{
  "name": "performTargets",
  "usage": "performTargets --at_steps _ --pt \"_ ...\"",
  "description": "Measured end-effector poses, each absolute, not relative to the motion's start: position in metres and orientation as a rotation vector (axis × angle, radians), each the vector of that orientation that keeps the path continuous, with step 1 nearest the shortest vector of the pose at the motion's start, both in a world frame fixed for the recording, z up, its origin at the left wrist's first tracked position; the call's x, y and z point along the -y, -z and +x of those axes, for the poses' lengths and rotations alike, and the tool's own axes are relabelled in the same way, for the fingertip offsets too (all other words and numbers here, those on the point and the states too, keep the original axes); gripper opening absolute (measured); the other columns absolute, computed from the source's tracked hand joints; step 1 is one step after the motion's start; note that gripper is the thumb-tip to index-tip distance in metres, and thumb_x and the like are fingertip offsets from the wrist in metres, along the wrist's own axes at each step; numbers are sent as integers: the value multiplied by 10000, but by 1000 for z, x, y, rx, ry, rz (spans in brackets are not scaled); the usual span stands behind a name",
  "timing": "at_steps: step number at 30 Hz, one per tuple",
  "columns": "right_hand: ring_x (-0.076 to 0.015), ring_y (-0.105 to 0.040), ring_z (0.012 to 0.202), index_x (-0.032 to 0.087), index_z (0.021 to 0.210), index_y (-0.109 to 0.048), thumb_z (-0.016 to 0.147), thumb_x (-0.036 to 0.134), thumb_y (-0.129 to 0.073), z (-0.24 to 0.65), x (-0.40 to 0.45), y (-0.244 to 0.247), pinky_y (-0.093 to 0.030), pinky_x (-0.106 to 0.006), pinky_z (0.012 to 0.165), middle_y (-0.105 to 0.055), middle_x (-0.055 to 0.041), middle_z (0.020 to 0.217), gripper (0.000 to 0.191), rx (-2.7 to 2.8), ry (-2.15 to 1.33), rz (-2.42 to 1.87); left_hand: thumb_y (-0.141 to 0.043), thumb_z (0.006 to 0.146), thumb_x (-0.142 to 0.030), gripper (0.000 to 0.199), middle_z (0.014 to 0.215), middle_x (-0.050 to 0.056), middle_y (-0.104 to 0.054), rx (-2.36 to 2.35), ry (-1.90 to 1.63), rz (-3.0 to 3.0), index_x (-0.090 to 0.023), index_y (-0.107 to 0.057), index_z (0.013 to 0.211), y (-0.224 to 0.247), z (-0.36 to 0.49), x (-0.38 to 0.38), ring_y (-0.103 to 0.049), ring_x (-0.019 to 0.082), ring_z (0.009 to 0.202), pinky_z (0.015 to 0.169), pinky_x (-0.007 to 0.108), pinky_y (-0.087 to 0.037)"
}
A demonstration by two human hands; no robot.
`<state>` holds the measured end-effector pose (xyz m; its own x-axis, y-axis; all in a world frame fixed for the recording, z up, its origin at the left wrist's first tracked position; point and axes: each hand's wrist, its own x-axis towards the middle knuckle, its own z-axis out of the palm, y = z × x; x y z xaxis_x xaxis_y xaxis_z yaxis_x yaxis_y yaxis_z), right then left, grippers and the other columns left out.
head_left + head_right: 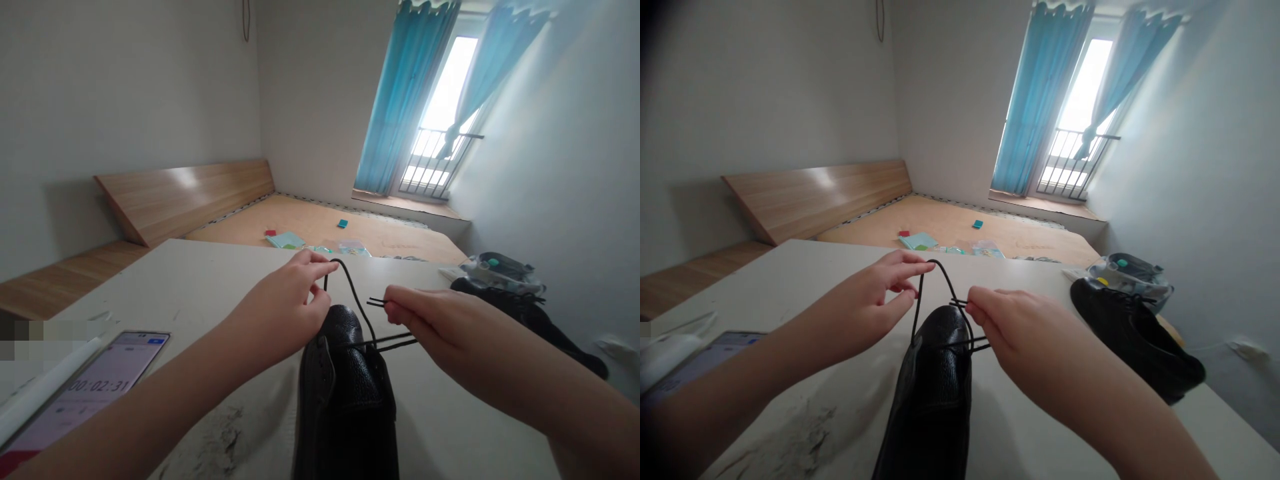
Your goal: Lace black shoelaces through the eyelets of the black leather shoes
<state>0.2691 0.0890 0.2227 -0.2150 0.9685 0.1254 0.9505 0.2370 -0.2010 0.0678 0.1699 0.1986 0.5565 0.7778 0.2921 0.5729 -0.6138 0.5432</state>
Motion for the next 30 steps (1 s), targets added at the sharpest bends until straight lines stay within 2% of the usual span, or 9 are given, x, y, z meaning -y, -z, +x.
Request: performTargets --at_steps 3,6,8,13,16,19,22,26,30 --pt "-161 -486 502 230 667 -518 936 286 -417 274 -86 -221 -280 -293 477 -568 -11 573 292 2302 -229 -1889 -430 821 -195 480 1278 51 -541 -1108 -758 2392 -182 -582 1276 -201 67 -171 -632 176 871 688 280 -494" --pt "-151 -520 543 232 666 -569 937 306 -463 275 -79 -231 -359 -272 503 -586 -1 597 300 2392 -687 -1657 -438 819 -189 455 1246 28 -564 -1085 -725 2419 -207 -607 1242 -199 67 -171 -628 170 862 674 279 -484" --pt "-144 -521 563 231 709 -599 941 369 -481 275 -73 -241 -390 -260 514 -592 -7 634 295 2302 -978 -1461 -443 828 -185 400 1187 10 -601 -1044 -632 2446 -232 -652 1165 -199 67 -169 -623 174 888 735 284 -483" --pt "-112 -344 439 227 628 -547 874 567 -545 271 -63 -255 -282 -272 427 -427 23 522 419 1755 -1434 -1064 -535 849 -342 271 1063 -16 -670 -846 -204 2480 -313 -675 1079 -201 59 -158 -615 212 958 878 321 -459" --pt "-83 -225 383 229 598 -539 802 492 -682 265 -64 -255 -197 -269 387 -354 59 483 362 1466 -1466 -906 -689 719 -504 544 1115 -12 -666 -790 -16 2411 -349 -569 1226 -198 57 -154 -620 247 971 859 337 -478" --pt "-88 -204 379 233 608 -542 808 508 -670 257 -67 -252 -158 -267 385 -335 64 457 364 1401 -1462 -876 -710 664 -591 787 1248 33 -618 -779 -9 2397 -316 -453 1355 -191 61 -154 -597 283 1065 912 368 -468" --pt "-89 -198 374 227 577 -485 837 524 -626 252 -67 -249 -154 -266 384 -300 65 444 420 1427 -1550 -838 -693 656 -636 830 1319 78 -576 -790 -40 2451 -261 -468 1361 -186 66 -155 -557 319 1146 932 387 -463" --pt "-111 -232 404 223 499 -333 887 481 -563 252 -59 -244 -191 -284 411 -274 45 454 520 1415 -1594 -704 -666 636 -689 842 1241 101 -626 -855 -16 2491 -233 -512 1326 -183 71 -156 -593 340 1079 916 430 -474" --pt "-126 -236 410 238 528 -316 895 522 -525 252 -50 -236 -283 -296 434 -250 48 445 509 1407 -1537 -745 -643 624 -716 785 1197 109 -648 -884 -88 2533 -222 -589 1232 -177 74 -153 -618 345 1022 910 456 -478"
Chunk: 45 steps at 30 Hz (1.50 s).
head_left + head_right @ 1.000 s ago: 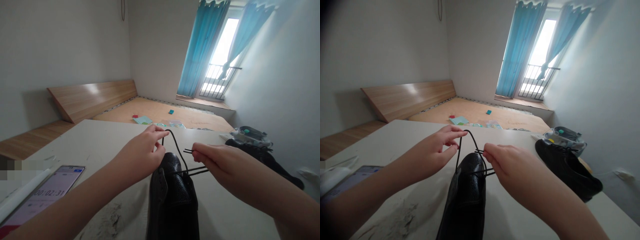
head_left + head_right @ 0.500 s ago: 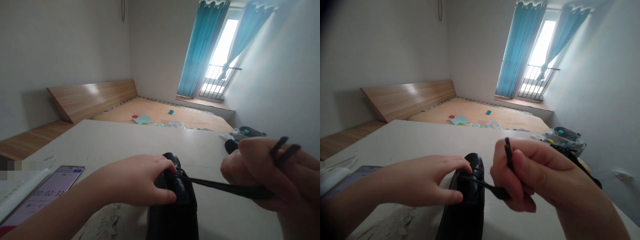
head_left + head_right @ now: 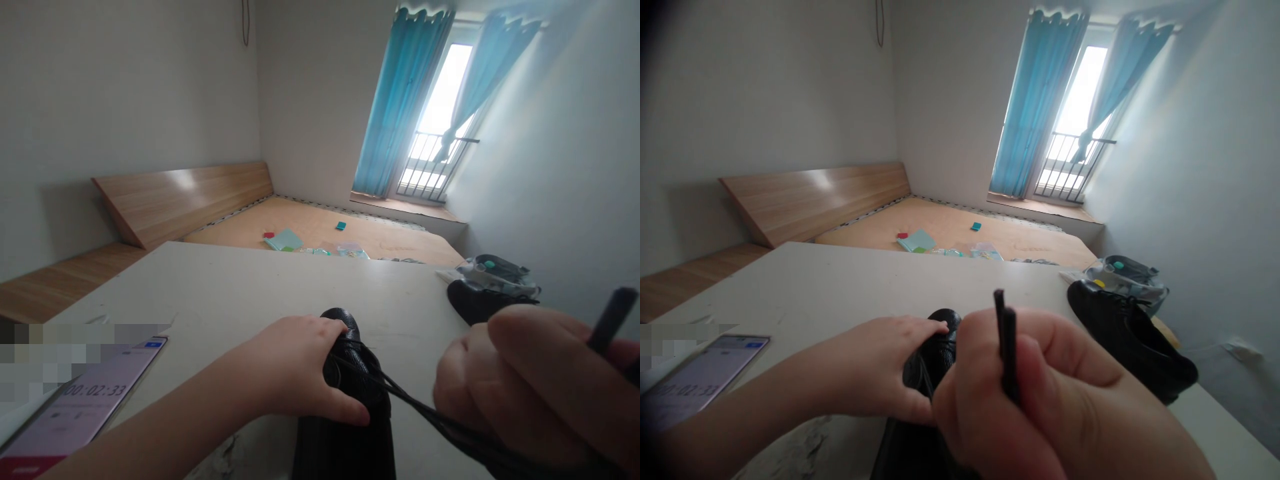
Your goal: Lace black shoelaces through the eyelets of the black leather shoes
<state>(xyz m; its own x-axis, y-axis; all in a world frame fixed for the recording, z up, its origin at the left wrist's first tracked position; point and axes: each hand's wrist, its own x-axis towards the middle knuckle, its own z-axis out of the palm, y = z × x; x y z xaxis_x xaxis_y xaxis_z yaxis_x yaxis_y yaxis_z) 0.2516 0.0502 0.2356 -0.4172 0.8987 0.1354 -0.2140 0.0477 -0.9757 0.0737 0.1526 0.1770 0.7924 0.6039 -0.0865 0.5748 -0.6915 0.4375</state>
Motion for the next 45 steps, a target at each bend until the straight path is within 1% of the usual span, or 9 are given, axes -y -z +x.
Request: performTargets --at_steps 8,12,14,18,21,26,32,37,45 --pt "-149 -215 403 251 614 -280 942 458 -407 255 -73 -243 -283 -282 401 -203 43 458 409 1302 -1134 -812 -656 602 -757 1026 1368 92 -537 -819 -22 2386 -278 -329 1448 -192 62 -155 -542 341 1171 946 425 -445" --pt "-153 -166 428 256 652 -246 925 403 -358 262 -92 -249 -252 -298 425 -156 50 517 329 1282 -899 -1024 -531 854 -558 353 1087 15 -665 -805 -452 2288 -261 -653 999 -213 61 -154 -610 226 977 862 333 -472" --pt "-147 -132 440 253 668 -240 913 400 -334 263 -96 -250 -225 -298 437 -142 53 555 301 1284 -853 -1092 -456 918 -433 315 1082 0 -659 -759 -626 2276 -255 -700 828 -215 63 -151 -594 205 1013 908 322 -457" --pt "-137 -125 446 254 680 -299 923 333 -296 258 -95 -249 -219 -289 441 -177 54 574 255 1197 -887 -1085 -502 893 -371 311 1401 -23 -481 -685 -560 2299 -352 -642 1171 -209 70 -140 -451 223 1270 1058 370 -376" --pt "-115 -180 406 258 710 -403 921 355 -368 258 -96 -248 -228 -264 423 -292 65 528 234 1114 -1021 -1043 -497 899 -428 238 1457 -66 -401 -654 -457 2205 -375 -646 1076 -208 72 -135 -392 212 1327 1087 375 -353" --pt "-97 -403 430 223 739 -540 883 386 -504 277 -117 -233 -277 -253 429 -613 -6 699 220 1213 -640 -1229 -412 916 -515 341 1258 -24 -564 -812 -765 1960 -247 -614 855 -215 68 -142 -524 215 1160 1053 368 -399" --pt "-142 -464 542 207 780 -586 896 338 -455 318 -140 -225 -323 -282 514 -536 -3 637 218 1446 125 -1629 -367 978 -361 364 623 -27 -441 -607 -1041 1418 -198 -435 660 -229 57 -165 -543 112 687 778 276 -518" --pt "-156 -516 562 191 757 -601 886 326 -414 338 -136 -232 -373 -283 526 -556 0 616 264 1753 -198 -1950 -277 1008 -274 372 525 -64 -273 -564 -1108 1330 -192 -377 658 -250 36 -175 -307 45 442 464 156 -376" --pt "-168 -646 726 175 856 -663 867 274 -492 304 -118 -221 -470 -265 642 -738 -39 823 198 2365 -1294 -1923 -280 979 -412 428 519 -64 -186 -762 -1037 1699 -206 -266 605 -256 19 -185 -157 55 399 350 162 -171"
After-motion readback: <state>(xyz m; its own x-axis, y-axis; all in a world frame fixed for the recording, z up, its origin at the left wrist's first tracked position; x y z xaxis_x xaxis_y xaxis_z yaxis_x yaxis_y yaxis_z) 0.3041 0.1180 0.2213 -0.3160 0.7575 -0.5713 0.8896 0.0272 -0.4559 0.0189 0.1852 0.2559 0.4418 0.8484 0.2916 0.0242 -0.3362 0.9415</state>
